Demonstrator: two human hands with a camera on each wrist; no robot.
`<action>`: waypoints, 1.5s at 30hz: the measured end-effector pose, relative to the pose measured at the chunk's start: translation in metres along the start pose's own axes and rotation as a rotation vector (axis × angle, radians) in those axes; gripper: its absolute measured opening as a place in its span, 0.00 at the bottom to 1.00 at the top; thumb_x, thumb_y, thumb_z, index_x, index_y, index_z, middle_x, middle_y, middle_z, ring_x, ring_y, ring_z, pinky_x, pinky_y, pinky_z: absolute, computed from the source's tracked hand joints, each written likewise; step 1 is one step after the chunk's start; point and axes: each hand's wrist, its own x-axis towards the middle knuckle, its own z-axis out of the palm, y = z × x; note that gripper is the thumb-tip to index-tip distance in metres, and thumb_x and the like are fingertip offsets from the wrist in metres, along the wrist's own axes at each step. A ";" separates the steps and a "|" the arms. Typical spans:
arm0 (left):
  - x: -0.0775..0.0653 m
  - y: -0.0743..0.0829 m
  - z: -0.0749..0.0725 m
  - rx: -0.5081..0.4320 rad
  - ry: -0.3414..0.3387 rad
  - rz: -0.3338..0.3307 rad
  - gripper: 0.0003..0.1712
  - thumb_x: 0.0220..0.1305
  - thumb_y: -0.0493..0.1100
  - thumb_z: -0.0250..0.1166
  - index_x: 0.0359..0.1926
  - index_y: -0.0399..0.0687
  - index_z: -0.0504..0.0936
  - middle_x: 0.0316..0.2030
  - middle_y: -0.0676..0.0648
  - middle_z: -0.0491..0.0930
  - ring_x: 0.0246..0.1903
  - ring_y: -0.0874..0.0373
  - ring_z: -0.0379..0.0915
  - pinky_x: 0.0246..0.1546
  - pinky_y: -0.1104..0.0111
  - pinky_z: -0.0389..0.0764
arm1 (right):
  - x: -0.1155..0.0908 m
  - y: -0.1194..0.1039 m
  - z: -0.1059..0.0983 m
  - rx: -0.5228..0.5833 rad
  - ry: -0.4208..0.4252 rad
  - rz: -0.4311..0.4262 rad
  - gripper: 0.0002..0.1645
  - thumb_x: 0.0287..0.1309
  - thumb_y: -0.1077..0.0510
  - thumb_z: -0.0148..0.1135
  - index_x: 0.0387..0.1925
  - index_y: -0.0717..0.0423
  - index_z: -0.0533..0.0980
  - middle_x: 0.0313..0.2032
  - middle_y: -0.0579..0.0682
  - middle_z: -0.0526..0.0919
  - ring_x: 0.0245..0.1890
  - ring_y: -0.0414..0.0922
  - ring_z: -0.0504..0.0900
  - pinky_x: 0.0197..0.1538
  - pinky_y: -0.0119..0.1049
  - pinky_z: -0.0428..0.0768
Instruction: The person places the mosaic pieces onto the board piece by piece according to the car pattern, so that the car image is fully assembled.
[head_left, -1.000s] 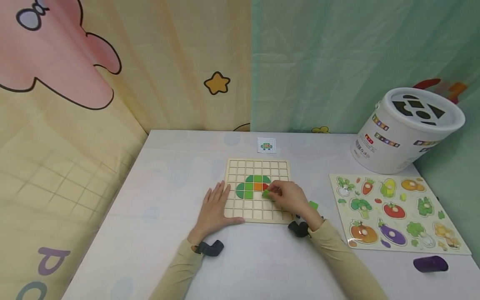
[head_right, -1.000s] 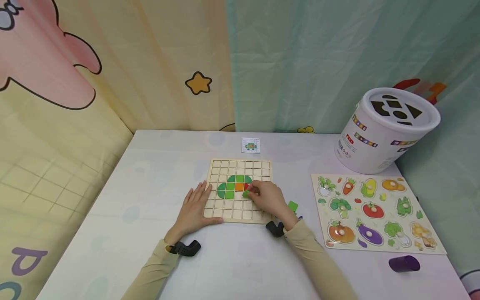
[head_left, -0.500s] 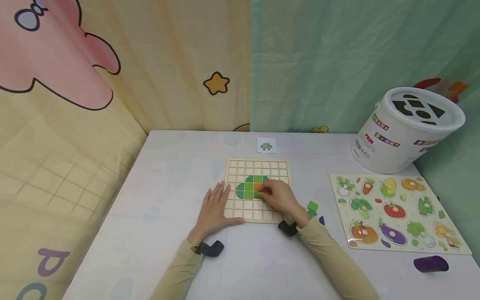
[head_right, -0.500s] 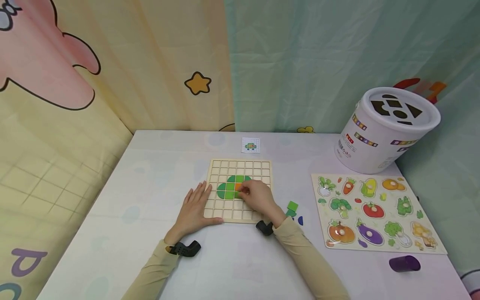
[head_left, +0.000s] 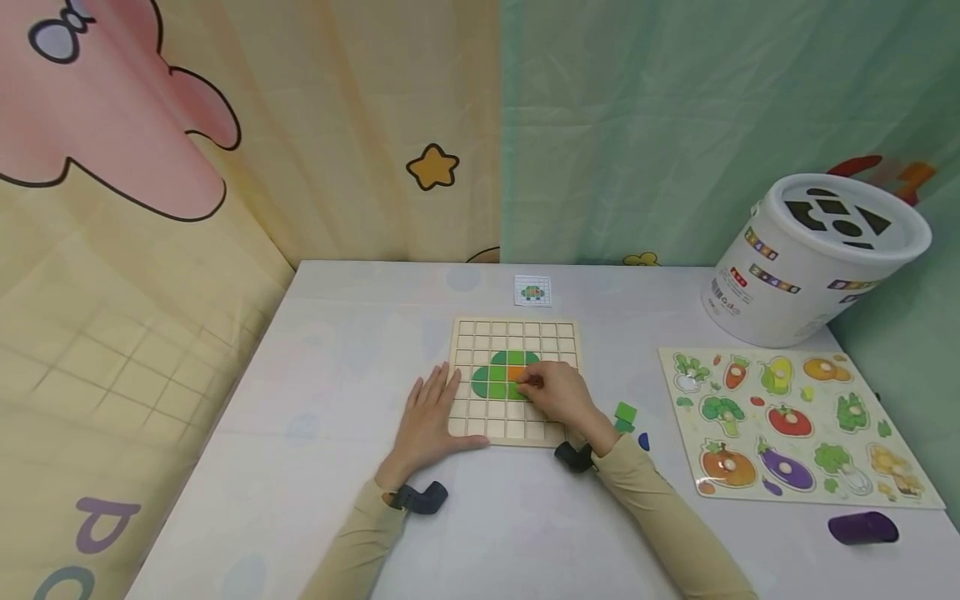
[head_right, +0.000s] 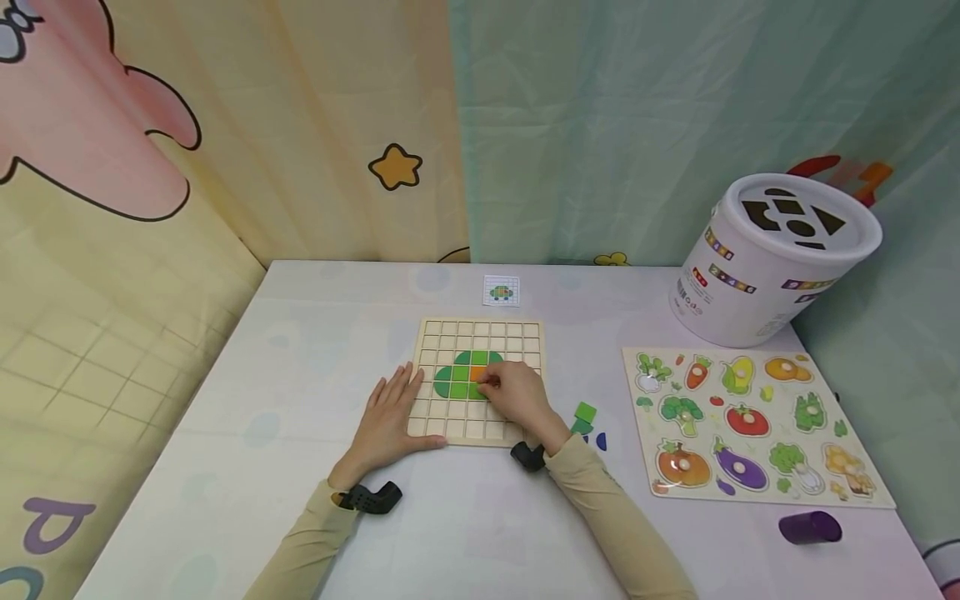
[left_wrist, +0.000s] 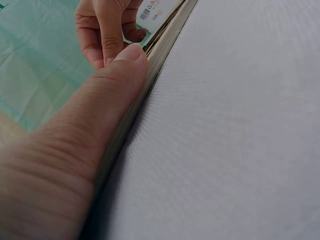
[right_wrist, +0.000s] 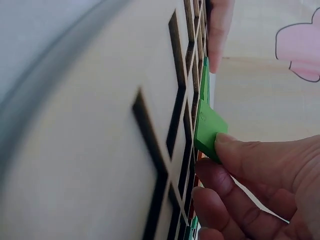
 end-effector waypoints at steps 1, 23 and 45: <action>0.000 0.000 0.000 -0.002 0.004 0.003 0.69 0.43 0.83 0.55 0.73 0.41 0.50 0.73 0.40 0.45 0.71 0.50 0.35 0.69 0.55 0.36 | 0.000 0.000 0.000 -0.004 0.004 0.005 0.02 0.52 0.58 0.70 0.28 0.52 0.84 0.25 0.41 0.82 0.24 0.36 0.76 0.29 0.34 0.76; 0.000 0.001 -0.002 0.002 -0.028 -0.020 0.69 0.43 0.83 0.56 0.74 0.42 0.48 0.73 0.42 0.43 0.72 0.51 0.33 0.69 0.57 0.33 | -0.001 -0.002 0.001 -0.039 -0.012 0.030 0.09 0.50 0.57 0.72 0.19 0.49 0.80 0.20 0.39 0.77 0.20 0.37 0.71 0.25 0.33 0.72; 0.000 0.003 -0.003 -0.002 -0.018 -0.021 0.67 0.43 0.80 0.60 0.73 0.42 0.50 0.73 0.41 0.44 0.72 0.50 0.34 0.69 0.56 0.35 | -0.024 0.016 -0.032 0.067 -0.136 -0.161 0.12 0.56 0.56 0.68 0.40 0.59 0.82 0.36 0.47 0.81 0.32 0.41 0.76 0.34 0.36 0.76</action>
